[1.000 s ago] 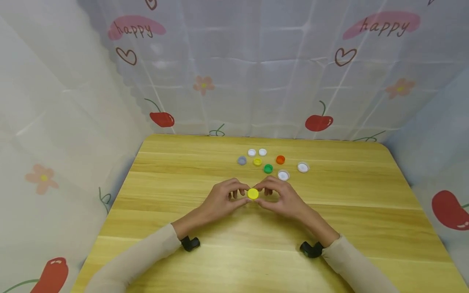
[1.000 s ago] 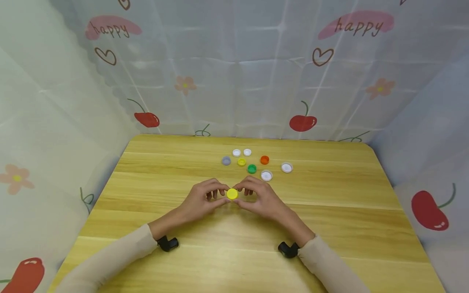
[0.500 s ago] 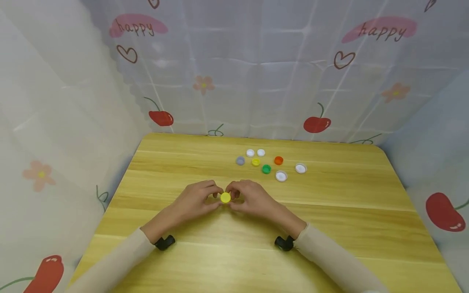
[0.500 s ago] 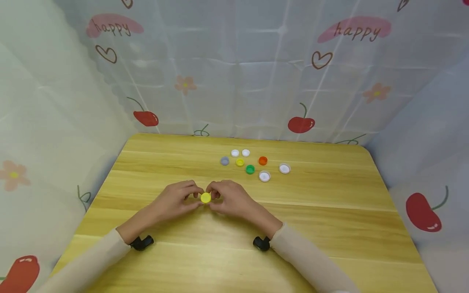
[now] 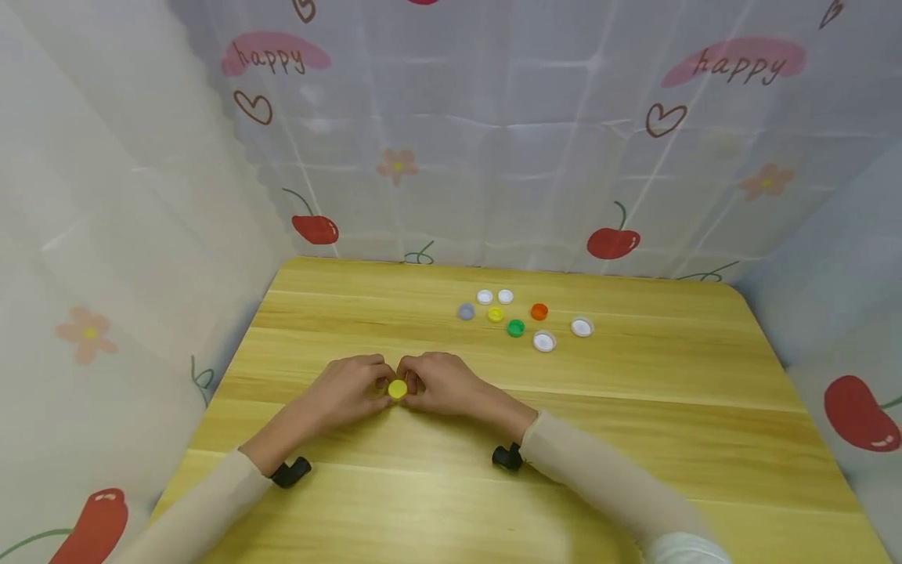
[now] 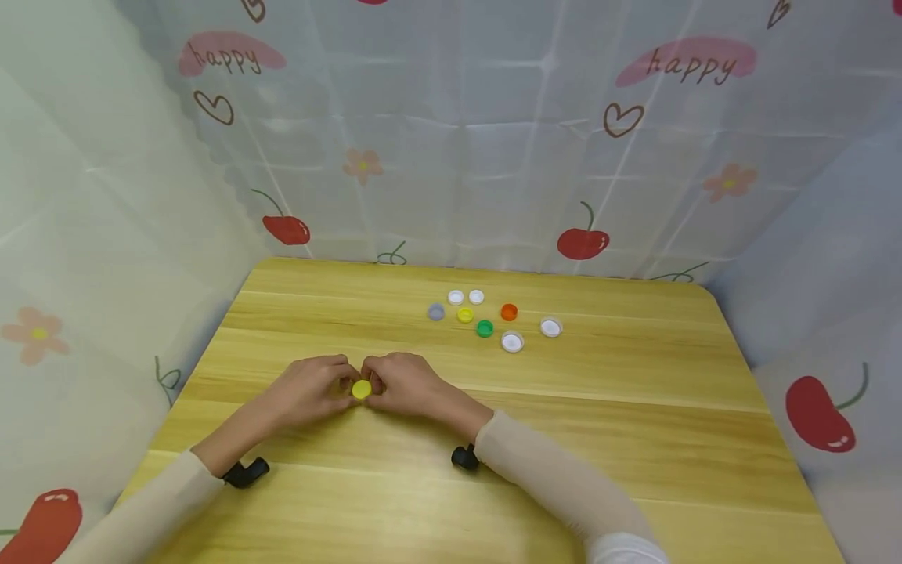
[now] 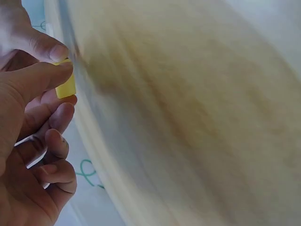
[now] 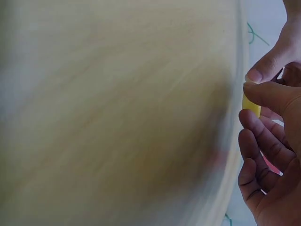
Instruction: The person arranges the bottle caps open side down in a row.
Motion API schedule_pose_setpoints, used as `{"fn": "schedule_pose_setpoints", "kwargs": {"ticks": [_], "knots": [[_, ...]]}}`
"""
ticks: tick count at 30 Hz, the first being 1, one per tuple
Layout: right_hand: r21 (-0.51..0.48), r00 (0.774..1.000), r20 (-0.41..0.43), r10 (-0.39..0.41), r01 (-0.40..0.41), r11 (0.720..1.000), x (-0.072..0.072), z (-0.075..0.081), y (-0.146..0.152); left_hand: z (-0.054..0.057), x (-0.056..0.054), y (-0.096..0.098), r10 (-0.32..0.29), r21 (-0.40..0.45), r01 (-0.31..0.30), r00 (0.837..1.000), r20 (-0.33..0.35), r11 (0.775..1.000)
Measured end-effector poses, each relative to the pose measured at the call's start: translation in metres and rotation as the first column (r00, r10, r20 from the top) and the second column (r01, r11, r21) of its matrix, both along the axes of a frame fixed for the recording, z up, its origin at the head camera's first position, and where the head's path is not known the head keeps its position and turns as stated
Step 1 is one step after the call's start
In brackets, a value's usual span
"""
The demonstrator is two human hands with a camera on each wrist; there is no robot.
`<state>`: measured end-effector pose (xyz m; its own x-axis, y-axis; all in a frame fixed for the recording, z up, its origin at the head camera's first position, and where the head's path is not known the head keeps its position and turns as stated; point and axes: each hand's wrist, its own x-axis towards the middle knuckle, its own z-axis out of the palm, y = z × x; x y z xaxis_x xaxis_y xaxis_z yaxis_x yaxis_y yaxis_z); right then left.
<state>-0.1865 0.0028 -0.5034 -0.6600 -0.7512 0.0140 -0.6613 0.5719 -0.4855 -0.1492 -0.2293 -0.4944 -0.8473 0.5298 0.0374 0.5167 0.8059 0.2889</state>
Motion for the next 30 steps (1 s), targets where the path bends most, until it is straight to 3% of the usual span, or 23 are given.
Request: {"fn": "schedule_pose_setpoints", "kwargs": {"ticks": [13, 21, 25, 30], "knots": [[-0.020, 0.995, 0.100, 0.004, -0.002, 1.000, -0.003, -0.006, -0.007, -0.007, 0.001, -0.008, 0.019, 0.003, -0.019, 0.999, 0.036, 1.000], [0.017, 0.989, 0.147, 0.026, -0.029, 0.999, -0.009, -0.002, 0.010, -0.006, -0.001, -0.018, 0.072, -0.019, -0.070, 0.994, 0.084, 0.997], [-0.001, 0.992, 0.116, -0.048, 0.049, 0.999, -0.024, -0.003, 0.032, -0.005, -0.013, -0.015, 0.078, 0.050, -0.085, 0.990, 0.118, 0.995], [-0.122, 0.980, 0.095, -0.176, 0.187, 0.975, -0.051, -0.009, 0.061, -0.009, -0.044, 0.007, 0.055, 0.179, -0.092, 0.977, 0.205, 0.979]]}}
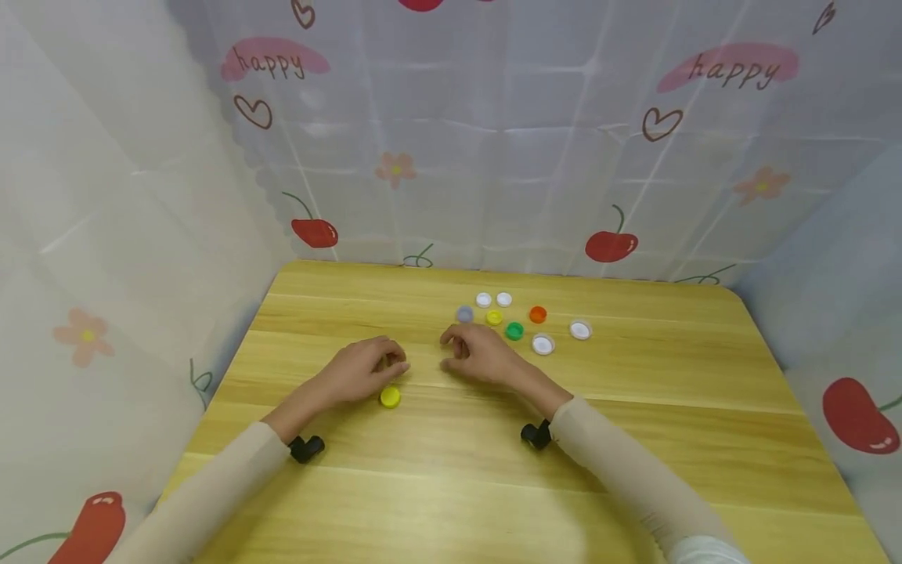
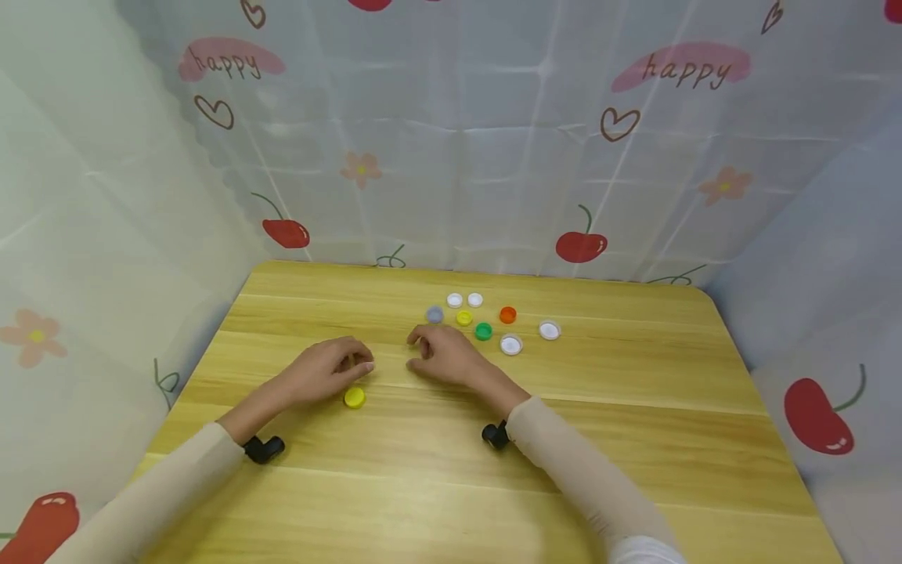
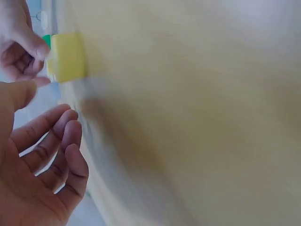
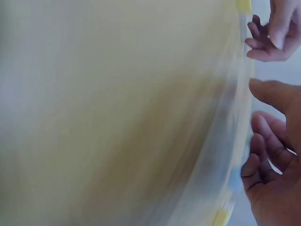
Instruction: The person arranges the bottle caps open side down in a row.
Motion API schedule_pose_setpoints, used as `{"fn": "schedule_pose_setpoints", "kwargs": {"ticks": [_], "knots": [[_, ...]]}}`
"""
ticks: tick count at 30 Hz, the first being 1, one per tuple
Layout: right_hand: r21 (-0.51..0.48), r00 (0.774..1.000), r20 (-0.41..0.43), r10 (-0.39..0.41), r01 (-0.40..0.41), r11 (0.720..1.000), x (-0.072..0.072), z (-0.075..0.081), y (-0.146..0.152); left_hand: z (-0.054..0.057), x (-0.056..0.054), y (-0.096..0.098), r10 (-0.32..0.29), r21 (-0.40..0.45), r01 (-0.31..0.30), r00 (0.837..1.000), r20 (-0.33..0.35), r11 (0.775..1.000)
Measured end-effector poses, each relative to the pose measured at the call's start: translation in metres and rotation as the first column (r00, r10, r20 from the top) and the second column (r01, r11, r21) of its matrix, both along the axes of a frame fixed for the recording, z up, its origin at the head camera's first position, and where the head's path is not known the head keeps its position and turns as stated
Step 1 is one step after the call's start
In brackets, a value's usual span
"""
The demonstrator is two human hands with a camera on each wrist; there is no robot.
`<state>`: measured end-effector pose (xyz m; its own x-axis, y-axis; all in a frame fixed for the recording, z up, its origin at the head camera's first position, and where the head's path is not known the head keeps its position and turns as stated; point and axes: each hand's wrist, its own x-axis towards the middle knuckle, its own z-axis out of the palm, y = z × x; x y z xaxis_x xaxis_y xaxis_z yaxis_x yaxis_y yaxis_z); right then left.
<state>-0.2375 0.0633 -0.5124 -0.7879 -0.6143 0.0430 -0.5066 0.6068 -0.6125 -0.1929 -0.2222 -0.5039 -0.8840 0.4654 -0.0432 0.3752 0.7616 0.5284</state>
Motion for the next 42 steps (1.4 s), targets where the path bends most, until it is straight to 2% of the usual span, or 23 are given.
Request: {"fn": "schedule_pose_setpoints", "kwargs": {"ticks": [4, 7, 13, 18, 22, 34, 39, 42], "knots": [[-0.097, 0.998, 0.006, -0.070, 0.070, 0.993, -0.021, -0.004, 0.015, -0.005, -0.029, 0.022, -0.001, 0.149, -0.018, 0.992, 0.124, 0.989], [-0.097, 0.994, 0.014, -0.106, 0.107, 0.989, -0.033, -0.003, 0.022, -0.006, -0.049, 0.037, 0.005, 0.224, -0.042, 0.986, 0.165, 0.974], [-0.017, 0.982, -0.001, -0.191, 0.191, 0.981, -0.051, 0.002, 0.029, -0.008, -0.086, 0.064, 0.027, 0.295, -0.080, 0.983, 0.179, 0.952], [0.011, 0.978, -0.015, -0.210, 0.210, 0.978, -0.059, 0.004, 0.030, -0.009, -0.107, 0.080, 0.038, 0.272, -0.079, 0.987, 0.154, 0.959], [0.010, 0.980, -0.011, -0.201, 0.201, 0.980, -0.060, 0.005, 0.030, -0.009, -0.113, 0.090, 0.022, 0.237, -0.054, 0.990, 0.136, 0.970], [0.019, 0.981, -0.009, -0.194, 0.194, 0.981, -0.063, 0.001, 0.032, -0.005, -0.117, 0.102, 0.022, 0.152, -0.039, 0.993, 0.114, 0.988], [-0.005, 0.986, -0.047, -0.162, 0.162, 0.987, -0.063, 0.004, 0.036, 0.001, -0.114, 0.101, 0.006, 0.166, -0.021, 0.996, 0.088, 0.986], [-0.042, 0.990, -0.076, -0.120, 0.117, 0.992, -0.058, 0.008, 0.042, 0.006, -0.108, 0.098, -0.026, 0.196, 0.014, 0.998, 0.058, 0.980]]}}
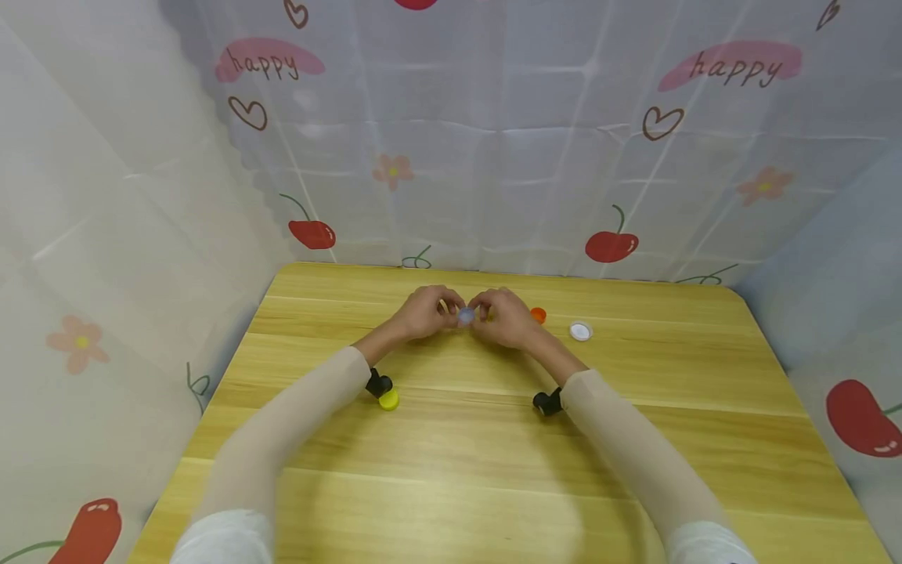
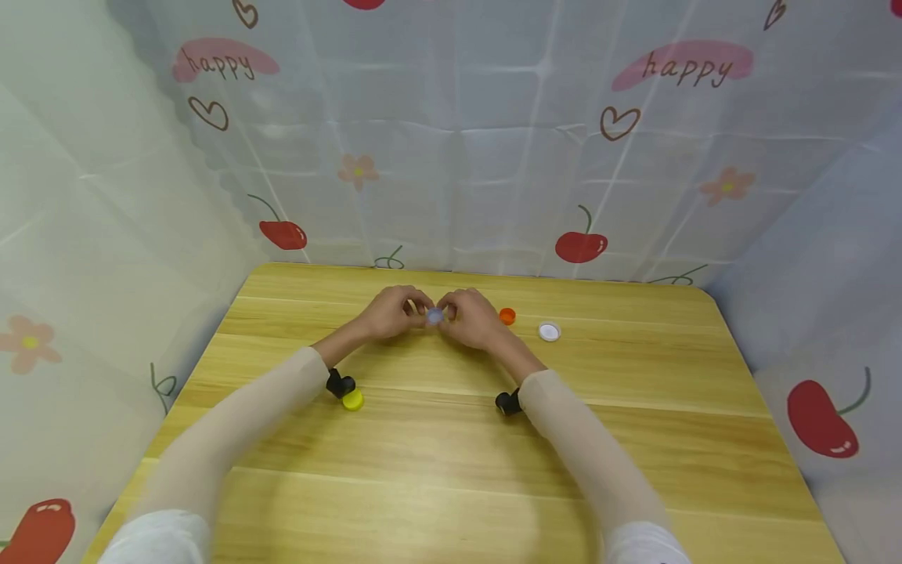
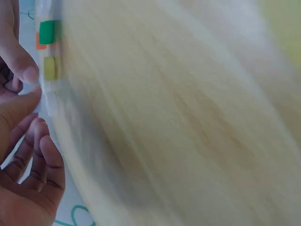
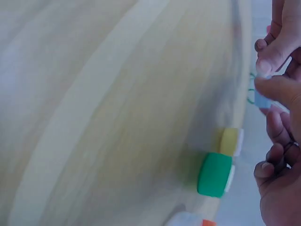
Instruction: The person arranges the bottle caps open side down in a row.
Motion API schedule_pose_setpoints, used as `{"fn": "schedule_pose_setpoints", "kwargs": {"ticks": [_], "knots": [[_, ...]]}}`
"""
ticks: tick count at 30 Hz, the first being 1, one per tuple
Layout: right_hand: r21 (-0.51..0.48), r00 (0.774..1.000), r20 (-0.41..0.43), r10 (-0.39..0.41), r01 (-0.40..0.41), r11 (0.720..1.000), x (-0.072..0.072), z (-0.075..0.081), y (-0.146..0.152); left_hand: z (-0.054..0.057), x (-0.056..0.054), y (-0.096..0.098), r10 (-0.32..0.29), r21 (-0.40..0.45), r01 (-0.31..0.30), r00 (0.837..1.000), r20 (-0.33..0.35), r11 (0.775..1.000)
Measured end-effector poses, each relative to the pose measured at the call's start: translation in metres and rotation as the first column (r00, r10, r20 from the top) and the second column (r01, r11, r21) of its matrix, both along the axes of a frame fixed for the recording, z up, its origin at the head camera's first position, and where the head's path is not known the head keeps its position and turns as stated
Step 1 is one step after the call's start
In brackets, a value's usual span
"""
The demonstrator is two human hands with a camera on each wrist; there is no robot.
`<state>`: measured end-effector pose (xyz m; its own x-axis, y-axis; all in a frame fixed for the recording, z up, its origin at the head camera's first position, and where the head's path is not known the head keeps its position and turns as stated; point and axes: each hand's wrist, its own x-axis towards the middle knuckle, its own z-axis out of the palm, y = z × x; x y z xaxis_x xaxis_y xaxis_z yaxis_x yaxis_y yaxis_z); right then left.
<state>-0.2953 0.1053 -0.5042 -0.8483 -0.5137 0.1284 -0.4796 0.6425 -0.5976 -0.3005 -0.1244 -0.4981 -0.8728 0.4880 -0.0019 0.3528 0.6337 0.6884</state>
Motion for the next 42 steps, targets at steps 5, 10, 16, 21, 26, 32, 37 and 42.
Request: {"fn": "schedule_pose_setpoints", "kwargs": {"ticks": [5, 10, 16, 21, 26, 32, 37, 42], "knots": [[-0.036, 0.998, -0.014, 0.063, -0.064, 0.997, 0.022, 0.008, 0.011, 0.005, 0.022, -0.006, -0.078, 0.042, 0.080, 0.995, -0.058, 0.996], [-0.089, 0.996, -0.006, 0.088, -0.089, 0.992, 0.051, 0.016, 0.019, 0.010, 0.053, -0.010, -0.130, 0.100, 0.140, 0.986, -0.100, 0.985], [-0.136, 0.993, -0.054, 0.101, -0.108, 0.985, 0.079, 0.022, 0.026, 0.012, 0.082, -0.009, -0.125, 0.162, 0.147, 0.983, -0.138, 0.976], [-0.159, 0.990, -0.085, 0.117, -0.129, 0.979, 0.085, 0.019, 0.028, 0.007, 0.087, -0.007, -0.102, 0.184, 0.124, 0.987, -0.125, 0.975], [-0.178, 0.992, -0.089, 0.093, -0.107, 0.978, 0.086, 0.016, 0.033, 0.007, 0.085, -0.005, -0.118, 0.250, 0.112, 0.993, 0.010, 0.962], [-0.192, 0.988, -0.122, 0.091, -0.113, 0.975, 0.093, 0.021, 0.038, 0.014, 0.080, -0.003, -0.160, 0.376, 0.029, 0.933, 0.322, 0.926], [-0.162, 0.975, -0.177, 0.136, -0.165, 0.973, 0.100, 0.022, 0.037, 0.013, 0.080, -0.002, -0.174, 0.405, -0.061, 0.837, 0.518, 0.912], [-0.140, 0.969, -0.201, 0.142, -0.172, 0.975, 0.103, 0.021, 0.034, 0.012, 0.082, -0.002, -0.160, 0.399, -0.084, 0.826, 0.540, 0.913]]}}
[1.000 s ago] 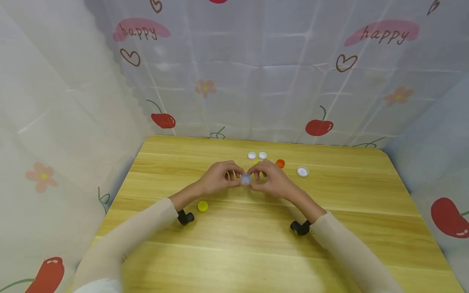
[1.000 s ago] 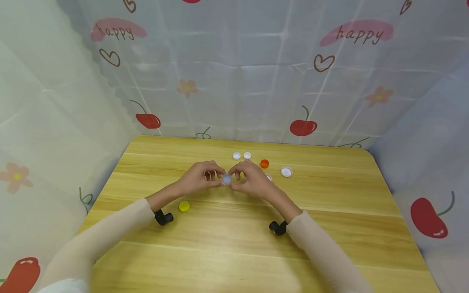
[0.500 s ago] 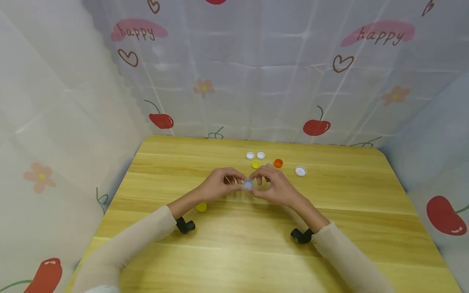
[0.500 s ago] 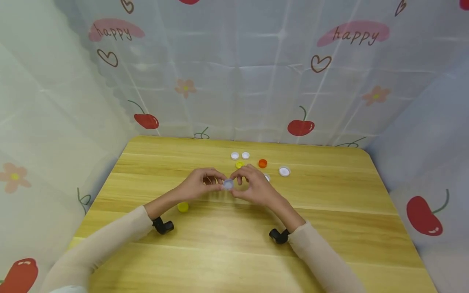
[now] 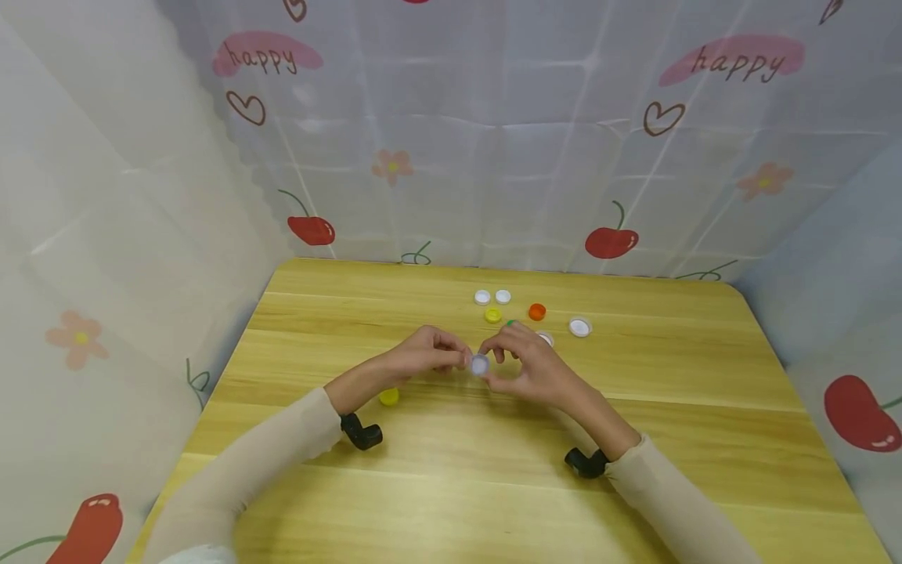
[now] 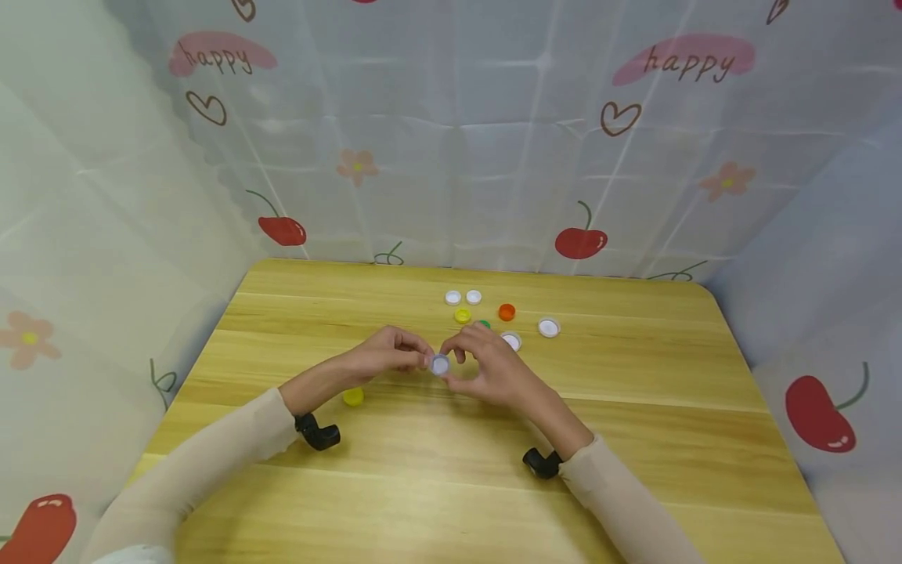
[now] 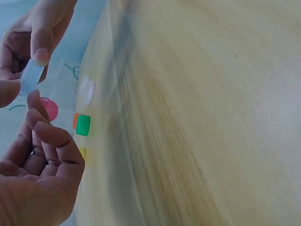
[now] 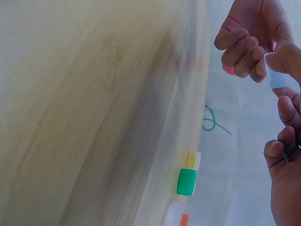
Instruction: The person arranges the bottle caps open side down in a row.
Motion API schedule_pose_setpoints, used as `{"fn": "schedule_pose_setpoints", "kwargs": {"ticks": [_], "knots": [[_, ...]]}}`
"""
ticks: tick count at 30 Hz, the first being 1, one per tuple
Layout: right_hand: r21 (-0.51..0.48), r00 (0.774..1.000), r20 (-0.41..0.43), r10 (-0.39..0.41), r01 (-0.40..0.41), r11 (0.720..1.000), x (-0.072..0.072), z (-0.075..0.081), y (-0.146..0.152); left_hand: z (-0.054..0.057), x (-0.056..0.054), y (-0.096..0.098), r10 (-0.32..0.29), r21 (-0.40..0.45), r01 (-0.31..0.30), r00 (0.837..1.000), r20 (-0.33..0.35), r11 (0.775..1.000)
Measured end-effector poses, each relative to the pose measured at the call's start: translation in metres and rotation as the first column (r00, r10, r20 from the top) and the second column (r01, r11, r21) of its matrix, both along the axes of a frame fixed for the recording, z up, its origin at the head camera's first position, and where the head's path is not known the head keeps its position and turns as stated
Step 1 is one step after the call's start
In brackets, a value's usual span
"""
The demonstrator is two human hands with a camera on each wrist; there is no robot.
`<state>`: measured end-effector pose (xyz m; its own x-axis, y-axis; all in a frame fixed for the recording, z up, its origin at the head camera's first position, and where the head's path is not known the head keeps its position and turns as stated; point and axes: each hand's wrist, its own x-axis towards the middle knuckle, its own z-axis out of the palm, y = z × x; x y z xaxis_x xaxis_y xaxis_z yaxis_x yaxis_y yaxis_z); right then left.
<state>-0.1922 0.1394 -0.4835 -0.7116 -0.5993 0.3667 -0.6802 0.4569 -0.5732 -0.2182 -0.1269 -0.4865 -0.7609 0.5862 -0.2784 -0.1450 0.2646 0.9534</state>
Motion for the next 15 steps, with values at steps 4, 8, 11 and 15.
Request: {"fn": "schedule_pose_setpoints", "kwargs": {"ticks": [4, 8, 11, 15], "knots": [[0.012, 0.999, 0.006, -0.038, 0.038, 0.999, 0.001, -0.002, -0.003, -0.001, 0.002, -0.002, 0.032, -0.025, -0.034, 0.994, -0.108, 0.999], [-0.038, 0.983, 0.170, -0.067, 0.075, 0.996, 0.001, -0.006, -0.002, 0.001, 0.007, -0.006, -0.007, -0.098, -0.040, 0.900, -0.436, 0.994], [-0.123, 0.932, 0.362, -0.021, 0.070, 0.990, -0.001, -0.009, 0.002, 0.004, 0.013, -0.006, -0.098, -0.182, -0.052, 0.684, -0.723, 0.982], [-0.221, 0.827, 0.552, 0.109, 0.019, 0.975, -0.005, -0.013, 0.005, 0.009, 0.020, -0.001, -0.177, -0.213, -0.074, 0.334, -0.926, 0.974]]}}
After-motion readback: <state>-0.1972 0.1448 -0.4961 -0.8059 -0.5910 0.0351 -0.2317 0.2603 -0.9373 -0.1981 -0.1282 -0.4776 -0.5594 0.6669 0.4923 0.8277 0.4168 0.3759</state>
